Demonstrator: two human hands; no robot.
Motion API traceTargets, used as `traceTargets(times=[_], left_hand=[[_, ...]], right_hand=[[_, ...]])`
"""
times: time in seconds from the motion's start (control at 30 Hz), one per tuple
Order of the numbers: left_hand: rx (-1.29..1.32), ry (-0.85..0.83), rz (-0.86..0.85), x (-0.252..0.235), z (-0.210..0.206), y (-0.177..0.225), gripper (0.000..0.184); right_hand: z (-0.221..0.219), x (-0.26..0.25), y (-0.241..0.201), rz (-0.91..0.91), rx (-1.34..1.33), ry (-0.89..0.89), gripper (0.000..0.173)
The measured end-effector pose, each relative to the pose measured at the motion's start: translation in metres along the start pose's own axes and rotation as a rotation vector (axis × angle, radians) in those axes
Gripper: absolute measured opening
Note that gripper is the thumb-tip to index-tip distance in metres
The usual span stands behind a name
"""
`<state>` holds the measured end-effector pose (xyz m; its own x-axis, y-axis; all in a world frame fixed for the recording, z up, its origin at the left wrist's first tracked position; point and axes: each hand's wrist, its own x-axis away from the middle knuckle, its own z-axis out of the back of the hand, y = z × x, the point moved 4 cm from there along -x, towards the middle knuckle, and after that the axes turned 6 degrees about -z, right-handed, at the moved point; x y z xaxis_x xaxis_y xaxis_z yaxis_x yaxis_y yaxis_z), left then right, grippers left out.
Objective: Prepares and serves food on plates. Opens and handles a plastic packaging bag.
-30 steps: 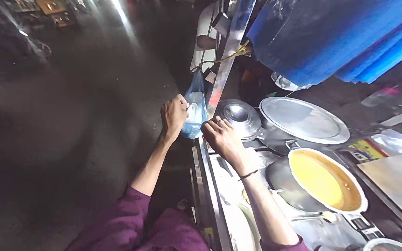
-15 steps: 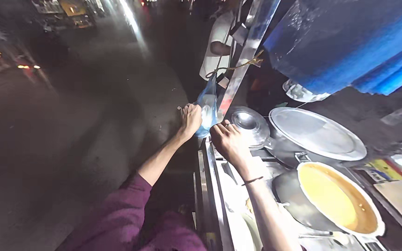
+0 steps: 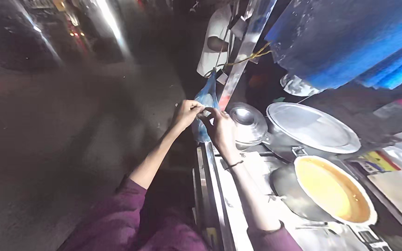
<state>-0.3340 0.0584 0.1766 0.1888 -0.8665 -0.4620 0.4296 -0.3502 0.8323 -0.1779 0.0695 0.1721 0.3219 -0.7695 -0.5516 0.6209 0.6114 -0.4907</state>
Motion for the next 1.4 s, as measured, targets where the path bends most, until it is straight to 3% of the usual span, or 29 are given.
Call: traceTargets(times=[0.17,0.27,0.37,0.43,0.57,0.7,0.8,0.9,0.93,0.97,1.03,1.07,1.1,1.13,1.2,1.23,1.27,1.4], left_hand=[[0.069,0.052,-0.001,0.019,0.01,0.003,0.019],[0.092,0.048,-0.039,0.017,0.014,0.007,0.016],[0.073,0.051,-0.085,0.018,0.018,0.011,0.018],[0.095,0.063,-0.144,0.022,0.021,0.021,0.018],[0.135,0.147,-0.258,0.032,0.042,0.063,0.02],[0.189,0.291,-0.394,0.04,0.072,0.097,0.018],[0.303,0.275,-0.312,0.052,0.09,0.095,0.017],[0.488,0.293,-0.101,0.07,0.094,0.071,0.017],[0.563,0.316,-0.011,0.08,0.092,0.064,0.016],[0.633,0.344,0.1,0.09,0.087,0.061,0.015],[0.716,0.403,0.297,0.113,0.075,0.054,0.016],[0.723,0.435,0.377,0.124,0.069,0.051,0.018],[0.707,0.446,0.453,0.134,0.062,0.049,0.021],[0.709,0.44,0.518,0.14,0.055,0.045,0.021],[0.767,0.352,0.596,0.146,0.043,0.034,0.015],[0.778,0.281,0.604,0.149,0.036,0.027,0.014],[0.775,0.214,0.594,0.152,0.03,0.021,0.013],[0.821,0.054,0.553,0.163,0.008,-0.002,0.011]], right_hand=[[-0.01,0.003,0.011,-0.095,0.01,-0.057,0.008],[-0.005,0.008,0.007,-0.048,0.05,0.03,0.011],[0.002,0.01,-0.013,0.14,0.012,0.084,0.016],[-0.009,0.009,-0.02,0.253,0.076,-0.057,0.014],[-0.045,-0.001,-0.013,0.138,0.426,-0.457,0.013],[-0.058,0.001,-0.004,0.067,0.504,-0.537,0.02],[-0.029,0.011,-0.01,0.061,0.23,-0.241,0.023],[0.012,0.034,-0.007,0.092,-0.366,0.158,0.027],[0.022,0.044,-0.007,0.077,-0.654,0.2,0.039],[0.028,0.053,-0.008,0.012,-0.916,0.182,0.069],[0.038,0.066,-0.009,-0.116,-1.202,0.115,0.126],[0.04,0.07,-0.006,-0.131,-1.28,0.089,0.137],[0.044,0.073,0.002,-0.157,-1.322,0.083,0.129],[0.047,0.076,0.012,-0.196,-1.345,0.092,0.106],[0.054,0.082,0.031,-0.338,-1.415,0.152,0.041],[0.056,0.085,0.039,-0.421,-1.437,0.179,0.018],[0.058,0.09,0.046,-0.47,-1.438,0.177,0.016],[0.073,0.108,0.067,-0.515,-1.29,0.058,0.04]])
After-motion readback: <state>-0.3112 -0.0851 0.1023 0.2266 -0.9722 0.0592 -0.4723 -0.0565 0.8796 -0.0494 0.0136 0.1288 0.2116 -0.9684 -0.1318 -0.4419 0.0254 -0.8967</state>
